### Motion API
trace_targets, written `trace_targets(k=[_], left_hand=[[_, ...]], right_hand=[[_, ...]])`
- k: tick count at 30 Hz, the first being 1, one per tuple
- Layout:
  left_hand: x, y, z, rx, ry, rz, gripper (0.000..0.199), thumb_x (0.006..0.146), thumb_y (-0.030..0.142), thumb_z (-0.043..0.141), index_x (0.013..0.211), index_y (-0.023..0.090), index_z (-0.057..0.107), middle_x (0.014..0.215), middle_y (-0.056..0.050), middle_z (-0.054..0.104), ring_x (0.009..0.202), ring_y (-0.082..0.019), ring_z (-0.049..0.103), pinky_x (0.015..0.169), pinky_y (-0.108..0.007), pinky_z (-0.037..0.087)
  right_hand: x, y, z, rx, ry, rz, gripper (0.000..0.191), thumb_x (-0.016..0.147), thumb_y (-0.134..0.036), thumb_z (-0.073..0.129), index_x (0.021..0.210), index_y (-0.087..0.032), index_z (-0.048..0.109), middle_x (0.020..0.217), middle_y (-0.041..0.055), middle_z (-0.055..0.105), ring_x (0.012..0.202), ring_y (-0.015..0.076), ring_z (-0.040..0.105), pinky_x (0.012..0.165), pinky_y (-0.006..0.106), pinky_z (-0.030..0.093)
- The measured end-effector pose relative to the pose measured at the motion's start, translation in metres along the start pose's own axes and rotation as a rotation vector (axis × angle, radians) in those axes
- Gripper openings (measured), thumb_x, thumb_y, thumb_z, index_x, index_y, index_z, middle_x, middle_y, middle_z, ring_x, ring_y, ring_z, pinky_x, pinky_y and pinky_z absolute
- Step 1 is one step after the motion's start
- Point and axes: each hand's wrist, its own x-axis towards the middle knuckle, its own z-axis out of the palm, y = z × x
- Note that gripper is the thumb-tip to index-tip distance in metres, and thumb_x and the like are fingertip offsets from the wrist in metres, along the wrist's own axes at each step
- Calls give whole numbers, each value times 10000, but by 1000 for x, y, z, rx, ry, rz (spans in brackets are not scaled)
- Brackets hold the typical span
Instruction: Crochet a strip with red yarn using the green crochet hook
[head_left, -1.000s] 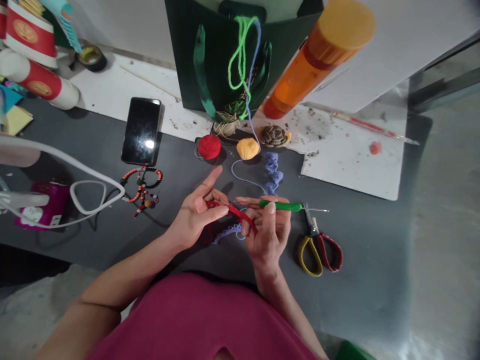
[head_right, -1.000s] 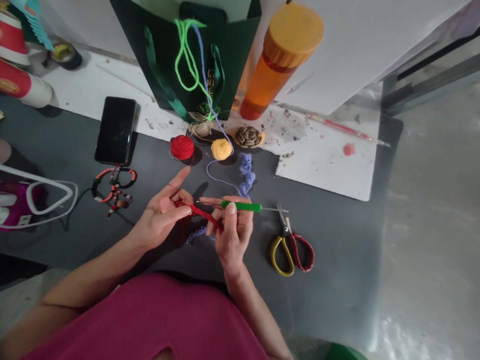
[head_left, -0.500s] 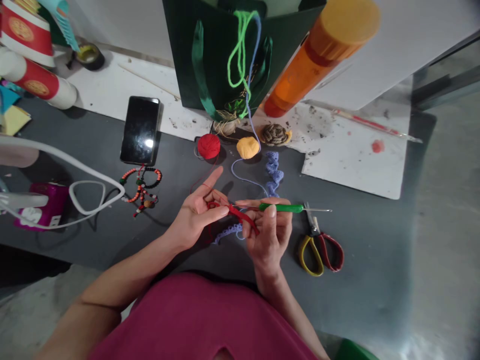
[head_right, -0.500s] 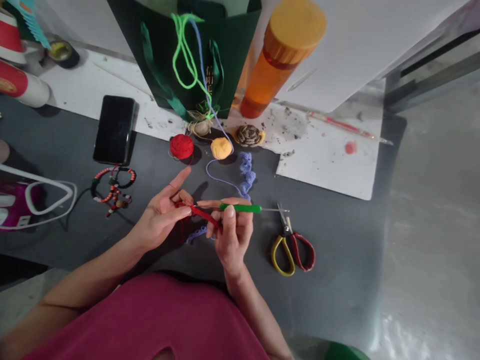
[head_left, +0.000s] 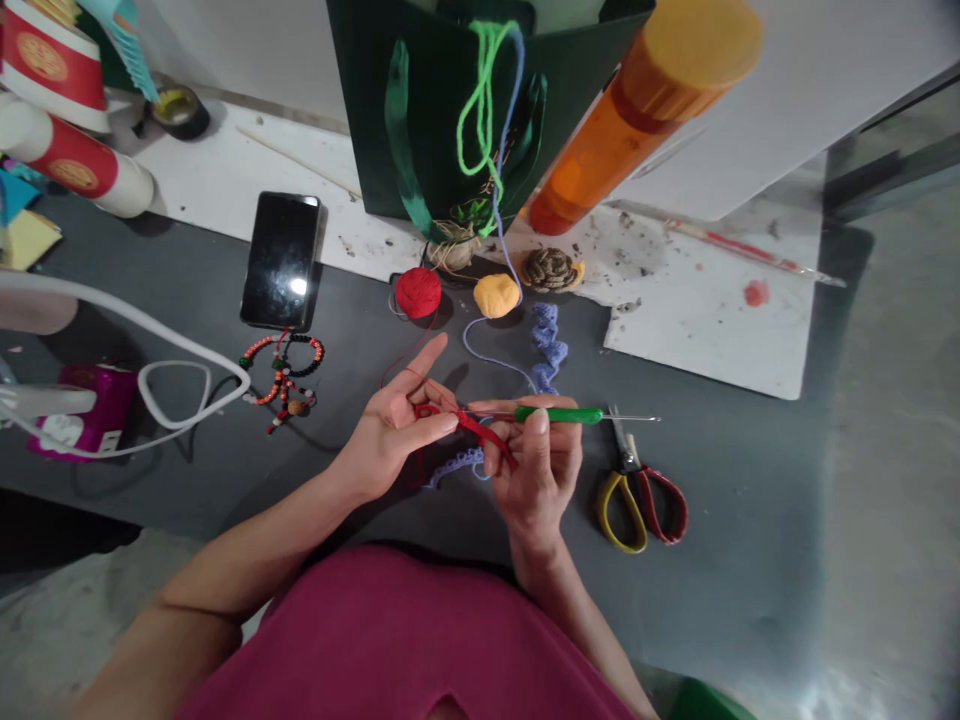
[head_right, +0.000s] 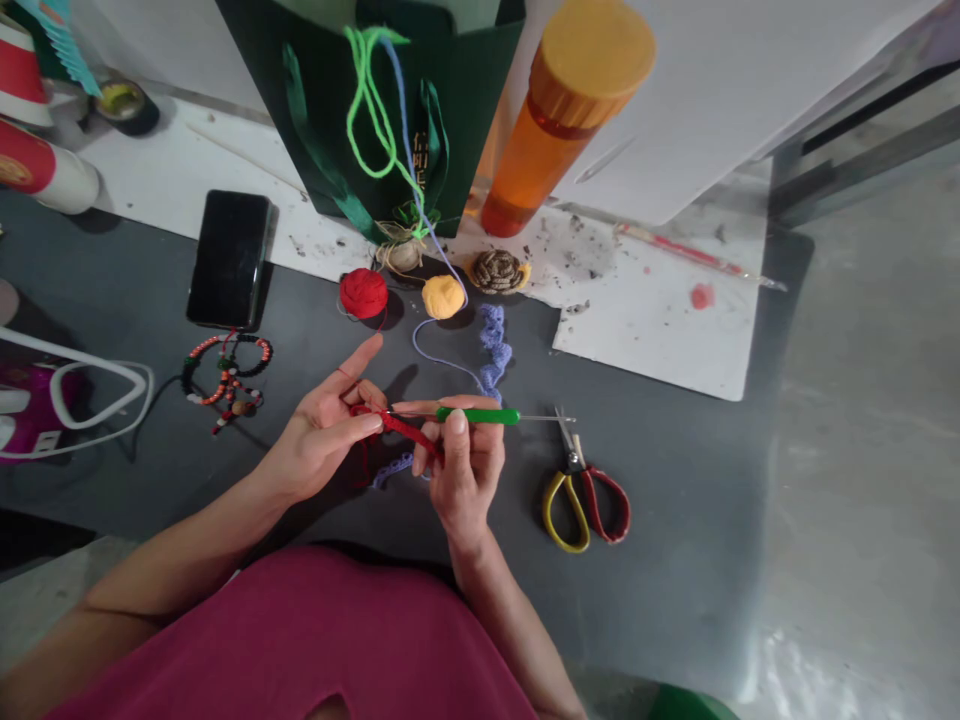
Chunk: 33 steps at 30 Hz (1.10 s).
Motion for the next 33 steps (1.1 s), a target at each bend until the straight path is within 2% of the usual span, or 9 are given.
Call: trace_targets(k=[7,13,20,23,25,28,30,33], left_hand=[[0,2,1,5,7,-12,823,775,248,833,1534,262,517,814,32,625,789,-119,561,821,-290,462],[0,0,1,-3,5,-15,847,769,260,842,1546,278,506,814,32,627,768,-111,546,807,-281,465],[-1,0,2,-29,0,-41,876,773,234,840,1566,271,470,792,43,626,759,-102,565,754,-261,454],[-1,2,4,-65,2,-58,979,771,209,840,1621,293,362,761,63,630,748,-98,583,767,-260,459],[-2,3,6,-92,8,-70,1075,771,196,838,1657,326,244,756,76,643,742,-94,597,769,-255,460],[-2,3,6,-99,17,-72,1198,770,185,840,1674,367,74,761,92,661,735,-93,615,758,-252,466],[-2,4,5,-94,13,-72,1258,767,171,840,1669,377,-12,754,99,666,731,-96,625,756,-257,474],[-2,4,4,-104,0,-82,1299,765,149,836,1662,370,-77,744,101,676,723,-97,638,763,-264,482]], right_hand=[[-1,1,-2,-37,13,62,217,991,-506,575,924,-304,536,822,-13,801,323,78,466,305,250,323],[-1,2,-2,10,-20,73,171,1008,-452,577,954,-290,568,749,-22,761,338,71,451,314,227,282],[1,5,0,17,-57,59,240,932,-469,700,897,-240,636,726,-28,771,345,46,456,339,187,341],[0,5,-1,17,-44,50,213,927,-453,710,886,-249,663,747,-26,782,327,42,432,325,190,332],[0,4,-2,-21,-35,46,142,937,-384,705,882,-256,679,789,-21,796,336,42,441,335,189,355],[0,1,-4,-83,-9,48,56,935,-303,701,893,-266,692,815,-13,805,466,86,613,447,203,510],[0,1,-5,-76,-8,58,66,935,-330,700,903,-272,692,810,-12,804,604,125,719,562,236,598],[0,3,-6,-12,-43,97,95,940,-385,701,924,-291,691,839,-18,808,664,127,750,612,237,616]])
